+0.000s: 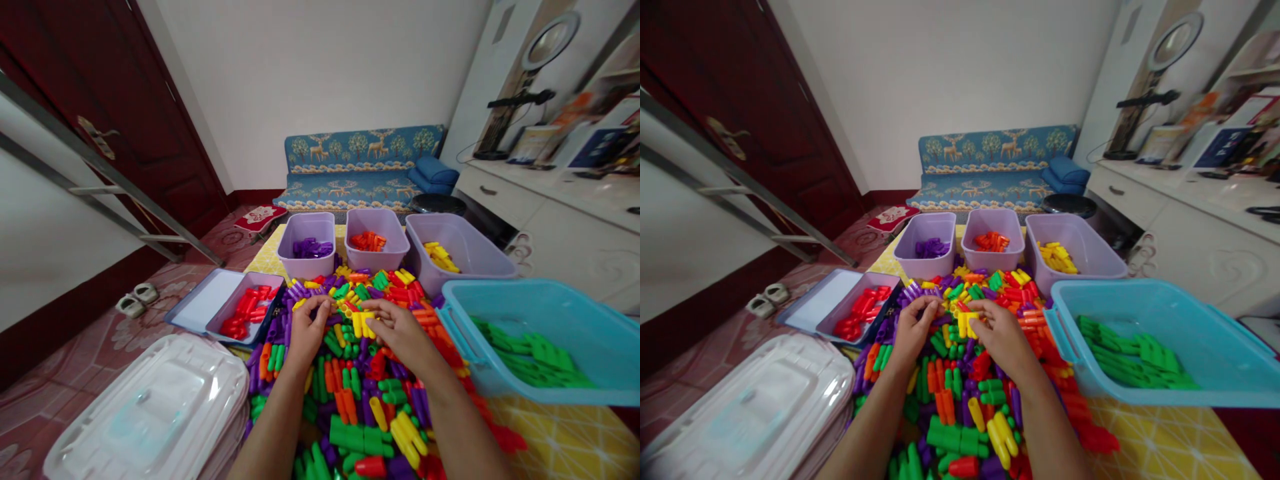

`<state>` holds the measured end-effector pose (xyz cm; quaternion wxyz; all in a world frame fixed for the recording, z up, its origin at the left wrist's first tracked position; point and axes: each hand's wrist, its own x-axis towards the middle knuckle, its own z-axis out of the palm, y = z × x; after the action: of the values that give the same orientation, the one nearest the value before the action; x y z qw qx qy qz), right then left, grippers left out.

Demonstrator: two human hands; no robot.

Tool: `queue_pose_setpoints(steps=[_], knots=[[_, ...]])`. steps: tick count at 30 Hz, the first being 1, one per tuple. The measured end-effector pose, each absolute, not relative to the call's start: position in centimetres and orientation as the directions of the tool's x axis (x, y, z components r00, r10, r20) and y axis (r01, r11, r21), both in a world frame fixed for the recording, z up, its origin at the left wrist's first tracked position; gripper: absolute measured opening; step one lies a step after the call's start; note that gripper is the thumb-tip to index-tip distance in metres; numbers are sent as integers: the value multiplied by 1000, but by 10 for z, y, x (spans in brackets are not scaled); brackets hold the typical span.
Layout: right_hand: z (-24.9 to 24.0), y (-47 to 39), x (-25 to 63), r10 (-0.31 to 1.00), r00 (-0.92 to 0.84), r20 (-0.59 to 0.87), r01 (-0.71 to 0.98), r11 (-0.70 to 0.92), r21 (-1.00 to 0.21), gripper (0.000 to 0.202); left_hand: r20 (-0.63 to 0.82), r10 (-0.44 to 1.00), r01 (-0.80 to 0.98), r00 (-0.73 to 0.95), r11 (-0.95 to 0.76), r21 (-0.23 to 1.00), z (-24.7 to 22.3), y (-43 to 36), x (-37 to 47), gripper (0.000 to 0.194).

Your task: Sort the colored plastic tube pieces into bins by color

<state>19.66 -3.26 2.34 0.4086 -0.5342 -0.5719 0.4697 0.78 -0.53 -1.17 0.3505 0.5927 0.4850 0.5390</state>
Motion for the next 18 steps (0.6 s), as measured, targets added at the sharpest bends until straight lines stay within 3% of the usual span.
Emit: queue_pose_setpoints(steps=[5,7,9,11,13,15,18], knots=[[30,-37,211,971,-133,-199,235,-164,-958,26,392,918,279,65,-393,876,-8,-9,11,16],[32,-35,219,988,-62,-144,141,-134,-981,27,422,899,297,116,-437,849,-8,-10,12,13],[36,-33,225,988,155,19,-66,30,-997,35,434,891,314,134,-453,834,-9,-10,13,13],[42,-30,229,910,383,160,-247,268,-931,49,430,893,328,134,-450,831,-10,-9,13,13],[44,-29,231,851,474,226,-311,402,-861,61,425,895,338,135,-445,829,-10,-9,12,13],[40,-27,232,860,463,214,-293,377,-879,59,425,894,352,144,-448,822,-10,-9,12,13],[21,-21,233,935,334,122,-114,169,-979,48,425,890,376,163,-455,808,-10,-9,13,16]])
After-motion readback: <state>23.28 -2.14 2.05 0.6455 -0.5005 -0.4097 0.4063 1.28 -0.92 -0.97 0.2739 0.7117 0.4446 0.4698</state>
